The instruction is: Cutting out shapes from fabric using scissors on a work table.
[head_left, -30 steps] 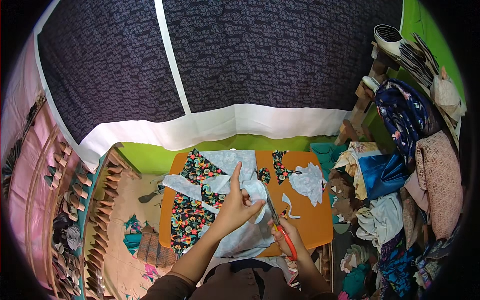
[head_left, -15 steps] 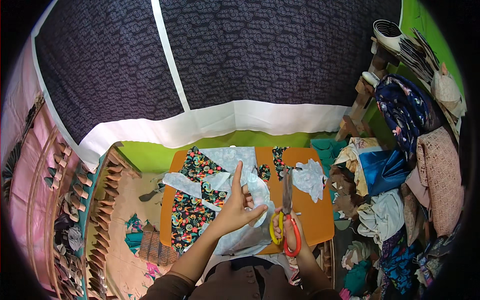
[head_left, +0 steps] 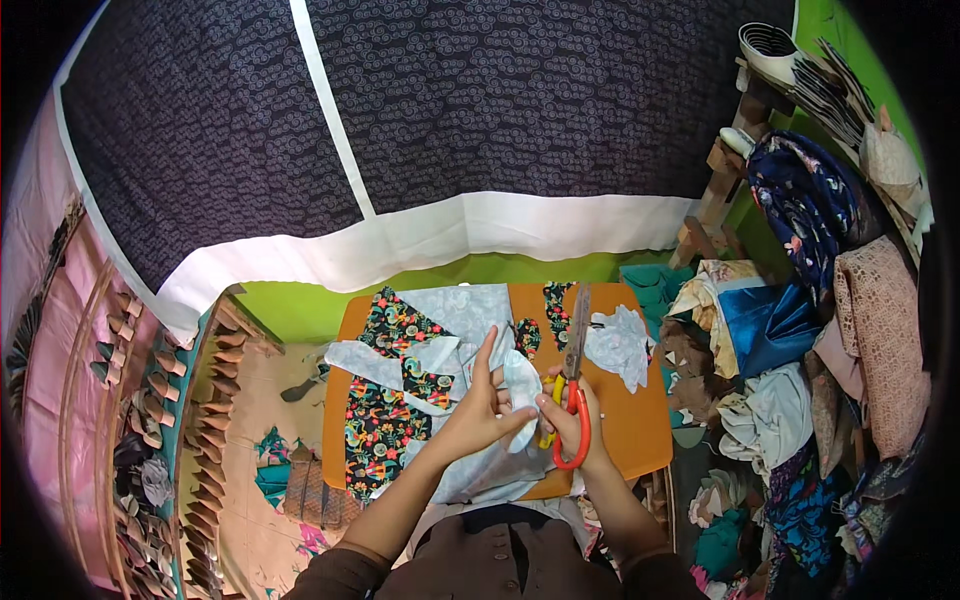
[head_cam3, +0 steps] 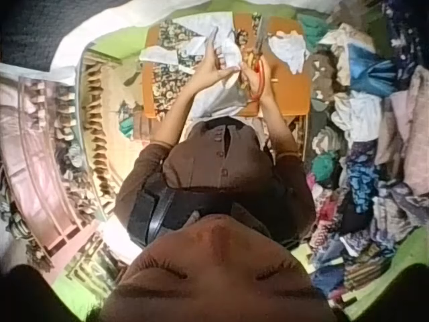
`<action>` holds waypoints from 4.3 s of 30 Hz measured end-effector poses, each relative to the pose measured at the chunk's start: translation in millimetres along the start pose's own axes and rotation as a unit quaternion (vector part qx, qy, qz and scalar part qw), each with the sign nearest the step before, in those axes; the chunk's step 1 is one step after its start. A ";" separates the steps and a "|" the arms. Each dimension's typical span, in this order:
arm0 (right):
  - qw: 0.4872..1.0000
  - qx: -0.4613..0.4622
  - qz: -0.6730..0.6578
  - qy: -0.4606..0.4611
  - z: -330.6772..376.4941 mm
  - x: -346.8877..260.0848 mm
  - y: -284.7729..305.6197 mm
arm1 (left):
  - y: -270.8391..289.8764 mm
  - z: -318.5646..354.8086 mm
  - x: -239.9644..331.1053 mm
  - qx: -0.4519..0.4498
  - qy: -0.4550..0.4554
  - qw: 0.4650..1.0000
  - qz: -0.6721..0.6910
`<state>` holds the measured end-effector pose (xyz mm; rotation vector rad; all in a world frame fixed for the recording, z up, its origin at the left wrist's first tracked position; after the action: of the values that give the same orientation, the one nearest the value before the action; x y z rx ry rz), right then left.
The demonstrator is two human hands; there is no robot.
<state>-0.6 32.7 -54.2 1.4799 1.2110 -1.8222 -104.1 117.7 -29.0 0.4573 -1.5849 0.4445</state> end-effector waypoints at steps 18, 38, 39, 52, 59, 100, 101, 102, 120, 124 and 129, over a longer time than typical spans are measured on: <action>0.736 -0.004 0.673 -0.077 -20.0 129.4 121.9 | 8.3 -6.7 -40.3 0.111 0.028 0.991 0.076; 0.973 -0.137 -0.050 -0.179 -39.9 29.4 114.8 | -63.4 -60.3 -60.7 0.093 0.109 0.983 0.112; 0.973 -0.136 -0.050 -0.182 -43.2 29.8 118.9 | -67.1 -62.7 -68.3 0.093 0.112 0.983 0.113; 0.928 -0.024 -0.273 -0.254 -68.4 60.3 154.8 | -127.7 -62.5 -158.1 0.120 0.331 0.733 0.582; 0.935 0.066 -0.245 -0.246 -84.2 81.1 211.8 | -117.7 -116.3 -189.5 0.221 0.211 0.762 0.571; 0.962 -0.169 0.151 -0.153 24.7 154.0 87.0 | -63.6 73.1 -162.4 0.298 0.171 0.936 0.072; 0.957 -0.167 0.197 -0.134 26.4 152.9 81.0 | -53.5 82.7 -159.4 0.317 0.175 0.931 0.046; 0.949 -0.164 0.243 -0.115 28.3 151.7 75.2 | -42.1 93.3 -164.2 0.332 0.169 0.927 0.034; 0.959 0.000 0.262 -0.107 50.8 186.7 53.2 | -5.7 113.5 -157.9 0.141 0.086 0.922 -0.351; 0.946 0.213 0.111 -0.219 62.3 171.7 62.0 | 18.5 115.9 -143.2 0.204 0.088 0.929 -0.297; 0.847 0.070 -0.290 -0.440 58.7 179.7 21.7 | 26.0 117.1 -124.6 0.154 0.079 0.946 -0.275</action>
<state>-64.4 -1.3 -230.3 0.1553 1.0726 -2.5741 -209.6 79.5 -160.7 1.0449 -1.1665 0.2860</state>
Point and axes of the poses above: each hand's wrist, its own z-axis away from the middle knuckle, its own y-axis out of the back of the hand, x = y × z, the point moved 5 cm from there along -z, towards the middle knuckle, and after that the axes turned 2 degrees about z, right-handed, at the moved point
